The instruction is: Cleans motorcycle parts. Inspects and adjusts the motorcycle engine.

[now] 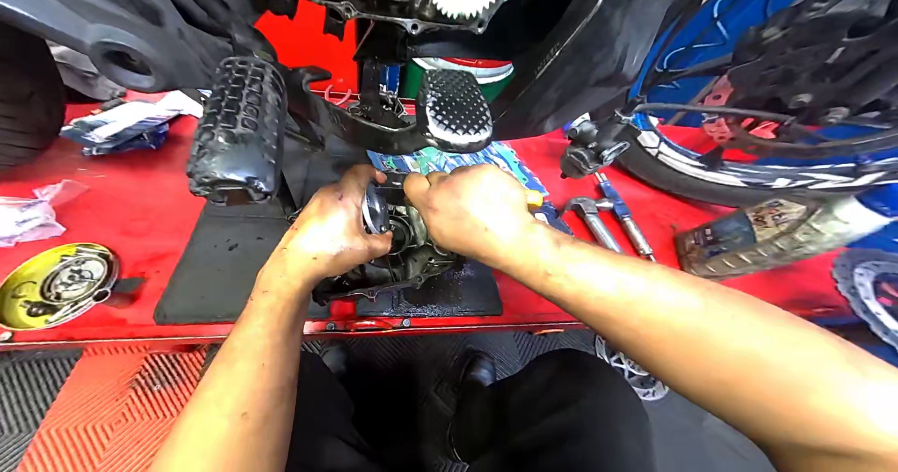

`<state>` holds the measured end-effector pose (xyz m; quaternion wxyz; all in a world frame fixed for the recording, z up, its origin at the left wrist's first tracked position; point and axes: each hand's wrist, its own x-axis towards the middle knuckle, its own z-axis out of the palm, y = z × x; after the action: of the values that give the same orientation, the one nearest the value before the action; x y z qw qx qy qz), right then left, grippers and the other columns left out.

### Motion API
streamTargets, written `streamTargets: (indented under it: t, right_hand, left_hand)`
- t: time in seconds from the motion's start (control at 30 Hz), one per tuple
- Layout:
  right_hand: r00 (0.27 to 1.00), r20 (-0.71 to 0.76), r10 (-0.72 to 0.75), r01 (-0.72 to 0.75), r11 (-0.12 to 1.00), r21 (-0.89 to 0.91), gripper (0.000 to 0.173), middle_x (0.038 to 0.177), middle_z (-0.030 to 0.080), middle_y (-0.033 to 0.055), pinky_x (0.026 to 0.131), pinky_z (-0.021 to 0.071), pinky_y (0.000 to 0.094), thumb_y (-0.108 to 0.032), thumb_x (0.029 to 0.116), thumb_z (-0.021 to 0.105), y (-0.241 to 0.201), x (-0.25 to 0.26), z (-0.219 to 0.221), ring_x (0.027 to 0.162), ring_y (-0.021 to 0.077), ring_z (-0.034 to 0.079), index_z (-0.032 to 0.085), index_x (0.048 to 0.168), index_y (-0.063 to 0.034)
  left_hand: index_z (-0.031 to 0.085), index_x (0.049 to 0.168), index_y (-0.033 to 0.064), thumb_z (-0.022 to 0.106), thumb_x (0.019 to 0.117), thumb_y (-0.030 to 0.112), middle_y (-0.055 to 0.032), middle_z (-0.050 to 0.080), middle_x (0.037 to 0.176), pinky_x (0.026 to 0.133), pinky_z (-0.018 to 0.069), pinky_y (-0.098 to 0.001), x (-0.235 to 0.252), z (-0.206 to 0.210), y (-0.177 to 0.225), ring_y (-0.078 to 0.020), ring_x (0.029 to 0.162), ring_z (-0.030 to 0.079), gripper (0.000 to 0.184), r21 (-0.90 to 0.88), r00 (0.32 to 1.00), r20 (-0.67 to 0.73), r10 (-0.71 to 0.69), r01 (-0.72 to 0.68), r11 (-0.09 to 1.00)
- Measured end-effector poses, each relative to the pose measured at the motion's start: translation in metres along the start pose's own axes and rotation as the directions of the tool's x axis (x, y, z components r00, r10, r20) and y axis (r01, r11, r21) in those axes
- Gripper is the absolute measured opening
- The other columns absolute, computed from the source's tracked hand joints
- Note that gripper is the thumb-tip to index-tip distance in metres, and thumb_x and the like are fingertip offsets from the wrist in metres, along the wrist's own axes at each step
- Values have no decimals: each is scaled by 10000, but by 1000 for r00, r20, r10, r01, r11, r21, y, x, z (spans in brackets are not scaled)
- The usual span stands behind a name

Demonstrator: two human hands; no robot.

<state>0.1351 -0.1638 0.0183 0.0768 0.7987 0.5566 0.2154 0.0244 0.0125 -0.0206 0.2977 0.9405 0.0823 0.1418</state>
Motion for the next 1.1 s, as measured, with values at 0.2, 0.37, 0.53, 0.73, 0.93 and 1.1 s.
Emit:
streamTargets:
  t: [0.2, 0.37, 0.53, 0.73, 0.93, 1.1]
  right_hand:
    - [965, 251, 75, -102, 990, 94, 273, 716, 605, 90, 505, 485, 498, -348, 1060, 413, 5, 12, -4, 664, 344, 667, 581, 1020, -136]
    - [917, 394, 62, -162, 960, 228, 304, 772, 613, 60, 563, 518, 506, -415, 1063, 426, 15, 16, -6, 740, 301, 674, 595, 998, -171]
    - [853, 522, -23, -244, 866, 436, 325, 774, 590, 54, 623, 506, 486, -379, 1073, 460, 22, 17, -5, 742, 244, 629, 607, 904, -143]
    - [840, 542, 13, -310, 832, 460, 352, 819, 612, 66, 652, 517, 499, -407, 1081, 457, 27, 9, -9, 778, 251, 636, 635, 940, -138]
    - [995, -52, 80, -80, 997, 7, 174, 677, 593, 101, 442, 445, 451, -167, 1012, 449, 10, -3, -4, 582, 332, 636, 601, 968, -94]
    - [996, 35, 85, -84, 996, -40, 116, 694, 588, 112, 453, 443, 440, -96, 983, 473, -3, 0, -10, 595, 333, 634, 587, 992, -77]
  left_hand:
    - [511, 1408, 174, 874, 707, 254, -111, 706, 1092, 839, 574, -540, 2, 8, -2, -265, 969, 701, 794, 32, 998, -64, 2, 0, 999]
    - [507, 1411, 142, 856, 720, 214, -150, 667, 1233, 942, 548, -549, 3, 13, 0, -316, 1110, 671, 777, 79, 988, -141, 55, -45, 996]
    - [523, 1390, 50, 828, 758, 190, -187, 662, 1275, 1028, 523, -525, 2, 23, -2, -361, 1191, 648, 716, 220, 931, -249, 268, -215, 951]
    - [528, 1389, 96, 828, 760, 230, -167, 679, 1231, 963, 556, -534, 4, 27, 4, -329, 1125, 681, 709, 144, 945, -277, 175, -139, 980]
    - [498, 1397, 151, 853, 704, 294, -121, 706, 1096, 822, 572, -556, 2, 10, 18, -284, 973, 707, 792, 29, 983, -179, -34, 40, 999]
    - [503, 1392, 132, 852, 707, 245, -155, 699, 1075, 805, 569, -578, 1, 11, 20, -333, 957, 703, 777, 93, 982, -186, -34, 52, 994]
